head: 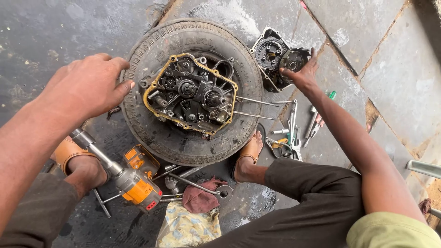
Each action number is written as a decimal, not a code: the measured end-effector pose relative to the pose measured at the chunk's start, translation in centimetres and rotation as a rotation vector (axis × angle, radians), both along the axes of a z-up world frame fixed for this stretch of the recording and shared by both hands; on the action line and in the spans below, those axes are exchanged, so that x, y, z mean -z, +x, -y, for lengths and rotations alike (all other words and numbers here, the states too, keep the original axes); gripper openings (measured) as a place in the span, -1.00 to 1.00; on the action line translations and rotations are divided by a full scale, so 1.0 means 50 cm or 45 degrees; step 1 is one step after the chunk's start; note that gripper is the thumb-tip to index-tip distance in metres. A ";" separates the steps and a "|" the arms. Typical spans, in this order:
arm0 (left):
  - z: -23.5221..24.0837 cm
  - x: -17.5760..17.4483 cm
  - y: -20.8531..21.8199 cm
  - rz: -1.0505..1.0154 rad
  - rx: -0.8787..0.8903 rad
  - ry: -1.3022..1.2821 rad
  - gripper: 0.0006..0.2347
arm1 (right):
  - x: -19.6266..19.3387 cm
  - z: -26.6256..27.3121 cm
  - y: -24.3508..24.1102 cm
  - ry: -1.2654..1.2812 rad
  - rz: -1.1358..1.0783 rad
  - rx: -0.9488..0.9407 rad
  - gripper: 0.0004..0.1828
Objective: The person sits on the ground working on a motorcycle engine crankcase set on a tire. They remove and reposition small parts by hand, use pliers to grip and pull a component, and wipe their hands with a red rag before resuming handling of small fittings.
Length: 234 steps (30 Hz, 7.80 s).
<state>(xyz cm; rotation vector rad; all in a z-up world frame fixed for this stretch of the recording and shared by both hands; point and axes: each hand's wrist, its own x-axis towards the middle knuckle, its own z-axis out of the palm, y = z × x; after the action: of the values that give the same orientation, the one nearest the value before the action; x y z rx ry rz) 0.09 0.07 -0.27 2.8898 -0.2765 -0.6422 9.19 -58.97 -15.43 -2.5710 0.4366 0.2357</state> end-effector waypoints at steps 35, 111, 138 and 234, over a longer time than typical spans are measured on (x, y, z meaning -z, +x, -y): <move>0.001 -0.057 -0.009 -0.097 0.031 0.050 -0.58 | -0.185 -0.185 0.145 -0.268 0.230 -0.648 -0.71; -0.016 -0.043 -0.006 -0.157 0.068 0.080 -0.63 | -0.313 -0.565 -0.165 -0.215 -0.091 -1.299 -0.56; -0.009 -0.055 -0.005 -0.158 0.150 0.099 -0.70 | -0.219 -0.600 -0.140 -0.147 0.143 -1.425 -0.77; 0.258 0.080 0.061 -0.553 -0.770 -0.459 -0.46 | -0.116 -0.561 -0.066 0.692 -0.835 -0.309 -0.96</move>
<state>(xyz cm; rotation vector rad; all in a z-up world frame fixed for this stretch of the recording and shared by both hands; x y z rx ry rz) 3.16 -12.81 -4.25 2.2344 0.4706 -0.9429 5.88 -30.90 -9.64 -1.9541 0.2341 1.1328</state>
